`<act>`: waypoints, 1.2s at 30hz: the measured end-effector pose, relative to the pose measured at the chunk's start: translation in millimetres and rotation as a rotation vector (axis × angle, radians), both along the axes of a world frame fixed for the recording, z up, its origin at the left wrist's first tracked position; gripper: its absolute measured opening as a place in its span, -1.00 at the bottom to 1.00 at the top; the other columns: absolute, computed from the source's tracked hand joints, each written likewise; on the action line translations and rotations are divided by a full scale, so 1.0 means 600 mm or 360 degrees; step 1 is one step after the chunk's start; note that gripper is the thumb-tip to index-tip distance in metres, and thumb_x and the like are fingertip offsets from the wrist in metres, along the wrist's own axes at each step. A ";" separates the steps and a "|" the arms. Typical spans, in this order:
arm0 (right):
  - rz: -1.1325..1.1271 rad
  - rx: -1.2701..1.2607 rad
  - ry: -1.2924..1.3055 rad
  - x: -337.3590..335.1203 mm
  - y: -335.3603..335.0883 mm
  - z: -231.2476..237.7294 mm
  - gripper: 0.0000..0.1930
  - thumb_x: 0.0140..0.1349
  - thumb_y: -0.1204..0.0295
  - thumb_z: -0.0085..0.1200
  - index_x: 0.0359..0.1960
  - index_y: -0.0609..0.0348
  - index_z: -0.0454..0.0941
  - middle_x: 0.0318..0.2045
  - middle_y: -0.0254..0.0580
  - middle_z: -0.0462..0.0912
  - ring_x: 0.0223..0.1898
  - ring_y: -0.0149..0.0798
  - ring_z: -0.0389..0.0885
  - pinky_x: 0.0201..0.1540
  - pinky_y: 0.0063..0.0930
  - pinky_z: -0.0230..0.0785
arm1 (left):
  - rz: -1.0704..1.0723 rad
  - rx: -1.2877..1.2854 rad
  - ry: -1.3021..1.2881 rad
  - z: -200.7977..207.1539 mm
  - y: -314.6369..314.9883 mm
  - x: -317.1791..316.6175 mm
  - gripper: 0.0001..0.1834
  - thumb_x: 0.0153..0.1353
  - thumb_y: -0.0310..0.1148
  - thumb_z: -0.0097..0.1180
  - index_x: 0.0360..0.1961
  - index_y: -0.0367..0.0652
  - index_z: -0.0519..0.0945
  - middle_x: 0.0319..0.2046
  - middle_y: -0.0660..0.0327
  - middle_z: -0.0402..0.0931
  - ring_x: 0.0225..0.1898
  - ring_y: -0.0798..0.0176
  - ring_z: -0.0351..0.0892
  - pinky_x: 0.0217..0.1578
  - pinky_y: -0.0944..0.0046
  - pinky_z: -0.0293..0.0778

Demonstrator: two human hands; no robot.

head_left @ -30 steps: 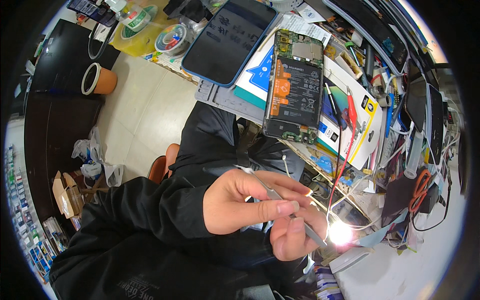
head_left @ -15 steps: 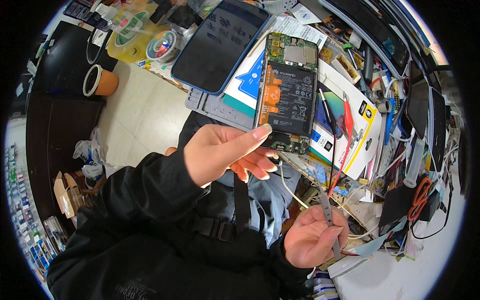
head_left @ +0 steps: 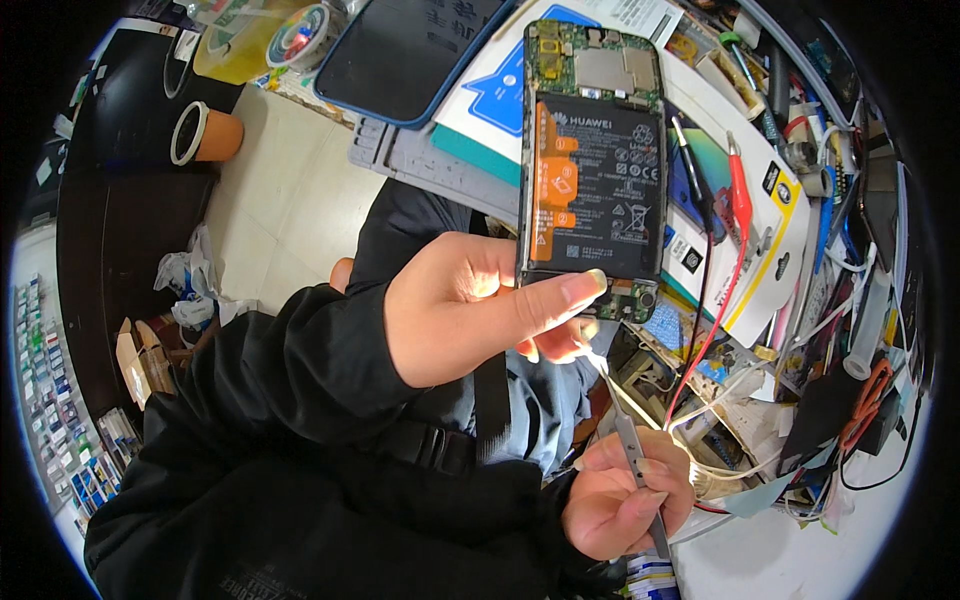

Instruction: The person disassembles a Huawei smartphone, removes the battery, and uses tweezers to manipulate small components on the motherboard. They repeatedly probe and adjust tiny parts near the bottom edge of the board while holding the device in one hand.

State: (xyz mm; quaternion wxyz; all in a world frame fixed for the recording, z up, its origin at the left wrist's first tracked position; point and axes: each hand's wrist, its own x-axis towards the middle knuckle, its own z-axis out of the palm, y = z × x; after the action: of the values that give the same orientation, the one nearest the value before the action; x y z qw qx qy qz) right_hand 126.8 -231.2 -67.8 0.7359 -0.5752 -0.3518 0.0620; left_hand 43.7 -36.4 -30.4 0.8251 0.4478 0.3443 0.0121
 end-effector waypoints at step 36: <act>-0.0073 -0.0226 0.0036 -0.005 0.009 -0.012 -0.74 0.43 0.34 0.01 -0.11 0.35 0.51 -0.50 0.12 0.68 -0.60 -0.17 0.63 -0.48 -0.48 0.43 | -0.0019 -0.0174 -0.0214 -0.006 -0.001 0.001 -0.49 0.57 -0.17 -0.13 0.14 -0.50 0.53 -0.05 -0.26 0.67 -0.04 -0.07 0.74 -0.02 0.15 0.67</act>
State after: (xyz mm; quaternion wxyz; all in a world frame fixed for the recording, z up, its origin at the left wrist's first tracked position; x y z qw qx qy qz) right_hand 124.0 -225.9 -74.8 0.6986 -0.6329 -0.3249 0.0764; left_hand 44.4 -37.2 -33.9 0.8696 0.4023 0.2857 0.0185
